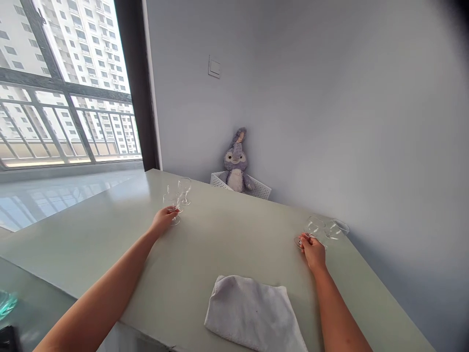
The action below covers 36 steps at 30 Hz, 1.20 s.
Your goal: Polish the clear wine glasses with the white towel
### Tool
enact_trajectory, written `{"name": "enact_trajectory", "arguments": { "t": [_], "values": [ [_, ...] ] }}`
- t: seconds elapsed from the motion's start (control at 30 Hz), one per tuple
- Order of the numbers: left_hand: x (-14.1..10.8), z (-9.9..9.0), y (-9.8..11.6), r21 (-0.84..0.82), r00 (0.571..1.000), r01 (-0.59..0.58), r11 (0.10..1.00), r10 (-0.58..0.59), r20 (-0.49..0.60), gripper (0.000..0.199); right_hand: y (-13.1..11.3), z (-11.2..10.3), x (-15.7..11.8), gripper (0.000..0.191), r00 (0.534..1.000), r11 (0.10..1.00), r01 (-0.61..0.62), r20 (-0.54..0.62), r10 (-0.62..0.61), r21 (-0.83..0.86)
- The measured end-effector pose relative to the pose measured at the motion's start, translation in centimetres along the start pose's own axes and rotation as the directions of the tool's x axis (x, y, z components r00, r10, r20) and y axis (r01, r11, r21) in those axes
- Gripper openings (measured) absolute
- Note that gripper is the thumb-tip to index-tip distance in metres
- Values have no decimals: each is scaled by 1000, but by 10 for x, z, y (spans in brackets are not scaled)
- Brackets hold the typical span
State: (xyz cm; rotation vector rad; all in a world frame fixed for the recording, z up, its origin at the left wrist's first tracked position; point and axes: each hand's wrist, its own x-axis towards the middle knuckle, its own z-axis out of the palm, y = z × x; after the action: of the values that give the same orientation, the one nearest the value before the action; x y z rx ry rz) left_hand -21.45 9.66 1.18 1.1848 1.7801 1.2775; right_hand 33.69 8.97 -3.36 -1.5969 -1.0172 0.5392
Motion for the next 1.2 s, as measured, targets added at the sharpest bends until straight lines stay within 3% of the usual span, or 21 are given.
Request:
{"name": "enact_trajectory", "arguments": {
  "t": [0.3, 0.43, 0.5, 0.57, 0.6, 0.63, 0.73, 0.8, 0.9, 1.0, 1.1, 1.2],
  "values": [
    [-2, -12, 5, 3, 993, 12, 1000, -12, -116, 36, 1, 0, -3, 39, 999, 1000, -5, 51, 4, 28],
    [-7, -17, 10, -5, 960, 3, 1000, -4, -281, 43, -7, 0, -9, 41, 996, 999, -17, 89, 13, 46],
    [-10, -20, 13, -8, 861, -60, 998, 48, -506, 46, -14, 4, -14, 41, 993, 998, -30, 117, 23, 59],
    [-13, -21, 16, 20, 696, -157, 987, 125, -707, 46, -21, 12, -21, 41, 986, 996, -37, 163, 24, 81],
    [-14, -21, 17, 47, 622, -212, 976, 172, -764, 45, -25, 17, -24, 40, 981, 995, -39, 193, 20, 94],
    [-16, -20, 19, 80, 575, -264, 961, 223, -787, 44, -28, 24, -28, 38, 974, 994, -37, 226, 13, 105],
    [-22, -15, 23, 186, 526, -386, 904, 381, -760, 43, -34, 42, -35, 33, 961, 993, -31, 276, -2, 115],
    [-25, -12, 25, 266, 481, -449, 853, 482, -733, 44, -33, 47, -34, 32, 974, 994, -25, 227, -1, 109],
    [-29, -8, 28, 341, 406, -520, 783, 578, -708, 50, -26, 35, -22, 31, 1000, 995, -16, -15, 18, 102],
    [-32, -5, 30, 364, 348, -573, 734, 620, -703, 59, -16, 4, -7, 41, 949, 993, -35, -307, 68, 112],
    [-38, 1, 34, 367, 343, -612, 701, 653, -675, 59, -8, -23, 4, 55, 908, 987, -47, -405, 105, 151],
    [-48, 14, 40, 355, 370, -650, 672, 688, -625, 53, -4, -32, 11, 58, 940, 983, -28, -330, 88, 184]
  ]
}}
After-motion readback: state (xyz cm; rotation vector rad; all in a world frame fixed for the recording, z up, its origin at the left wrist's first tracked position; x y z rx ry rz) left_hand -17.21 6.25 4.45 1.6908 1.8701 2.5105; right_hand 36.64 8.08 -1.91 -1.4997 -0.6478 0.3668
